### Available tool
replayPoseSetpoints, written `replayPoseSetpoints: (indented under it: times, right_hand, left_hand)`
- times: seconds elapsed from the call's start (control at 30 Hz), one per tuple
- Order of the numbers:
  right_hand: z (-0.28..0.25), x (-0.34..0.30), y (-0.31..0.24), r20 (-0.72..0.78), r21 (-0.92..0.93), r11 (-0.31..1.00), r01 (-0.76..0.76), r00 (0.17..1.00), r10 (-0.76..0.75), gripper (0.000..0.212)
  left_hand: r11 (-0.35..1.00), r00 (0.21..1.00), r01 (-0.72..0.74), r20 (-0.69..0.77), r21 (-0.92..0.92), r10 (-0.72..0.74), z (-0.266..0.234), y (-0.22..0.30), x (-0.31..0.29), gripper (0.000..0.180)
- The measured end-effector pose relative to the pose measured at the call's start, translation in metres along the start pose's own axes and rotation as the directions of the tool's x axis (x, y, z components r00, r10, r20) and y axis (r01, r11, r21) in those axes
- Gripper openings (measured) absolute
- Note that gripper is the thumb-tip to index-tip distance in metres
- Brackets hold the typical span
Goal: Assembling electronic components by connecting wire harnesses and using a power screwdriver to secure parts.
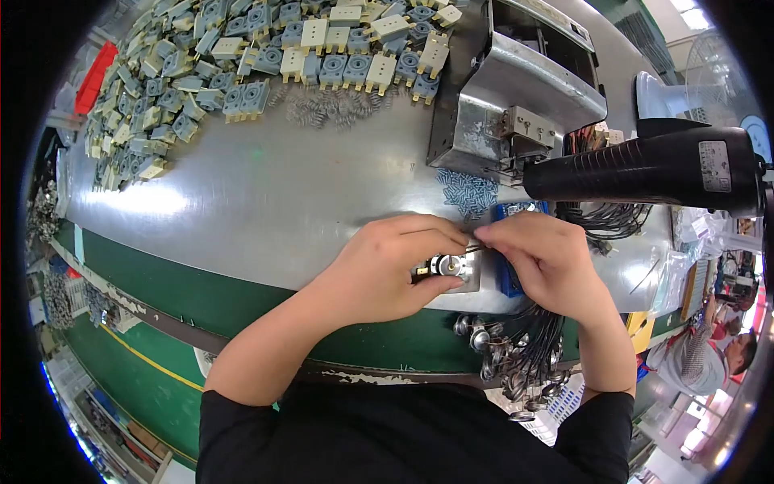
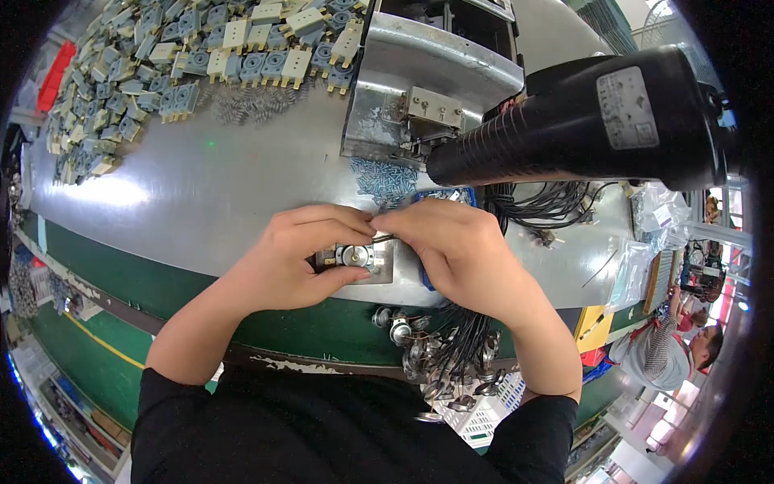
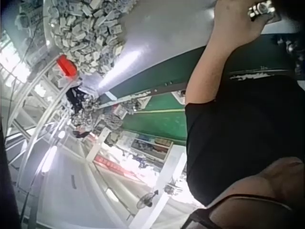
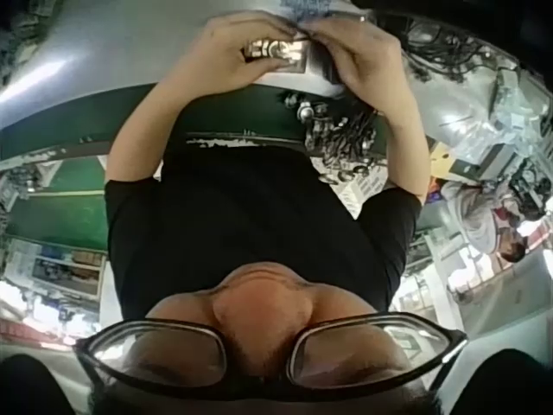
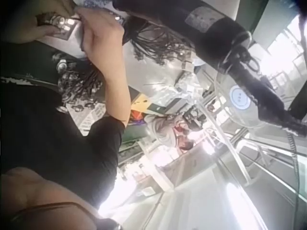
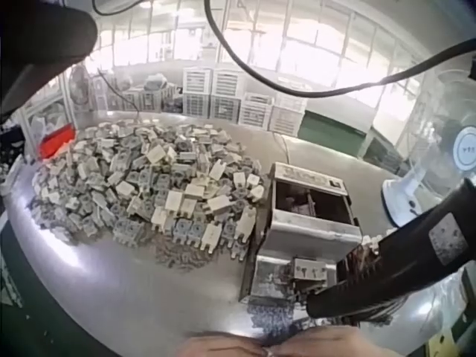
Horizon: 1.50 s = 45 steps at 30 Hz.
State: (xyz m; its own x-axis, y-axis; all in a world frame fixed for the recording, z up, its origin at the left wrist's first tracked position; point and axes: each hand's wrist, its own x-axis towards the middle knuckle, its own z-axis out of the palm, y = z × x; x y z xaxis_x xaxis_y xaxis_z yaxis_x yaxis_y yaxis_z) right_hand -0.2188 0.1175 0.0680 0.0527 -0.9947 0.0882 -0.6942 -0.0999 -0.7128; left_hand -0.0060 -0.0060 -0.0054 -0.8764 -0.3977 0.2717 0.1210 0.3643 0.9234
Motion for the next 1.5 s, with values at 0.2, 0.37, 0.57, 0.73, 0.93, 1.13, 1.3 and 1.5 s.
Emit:
replayPoseSetpoints:
  times: [0.2,0.37,0.57,0.73,0.93,1.13,1.3,1.5]
  right_hand:
    - [0.000,0.002,0.002,-0.019,0.094,0.992,-0.078,0.997,0.081,0.014]
    - [0.003,0.009,0.000,-0.033,-0.005,1.000,0.003,0.999,-0.003,0.015]
    - [0.014,0.007,0.005,0.007,-0.031,0.999,0.035,0.999,-0.035,0.016]
    - [0.010,0.008,0.006,0.086,-0.007,0.990,0.141,0.986,-0.140,0.016]
    - [0.007,0.009,-0.001,0.058,0.070,0.997,0.046,0.997,-0.050,0.015]
    - [0.010,0.011,-0.005,0.053,0.109,0.994,-0.017,0.999,0.012,0.020]
    - [0.012,0.012,-0.006,0.034,0.092,0.996,-0.006,0.999,0.003,0.020]
    - [0.017,0.010,-0.006,-0.006,0.059,0.998,0.016,1.000,-0.016,0.026]
  left_hand:
    - [1.000,1.000,-0.006,0.015,0.021,0.006,-0.001,0.001,0.000,0.035]
    - [0.999,0.999,-0.015,-0.034,0.043,0.017,-0.001,0.004,0.000,0.036]
    - [0.992,0.988,-0.091,-0.119,0.084,0.101,0.003,-0.003,-0.005,0.033]
    - [0.998,0.995,-0.018,-0.092,0.055,0.023,0.004,-0.001,-0.007,0.031]
    - [0.998,0.995,-0.024,-0.097,0.060,0.030,0.004,0.000,-0.005,0.032]
    - [0.995,0.993,-0.046,-0.107,0.086,0.055,0.005,0.001,-0.002,0.034]
    - [0.995,0.995,-0.005,-0.094,0.104,0.014,0.005,0.004,-0.001,0.037]
    - [0.991,0.995,0.036,-0.098,0.127,-0.023,0.005,0.006,0.000,0.038]
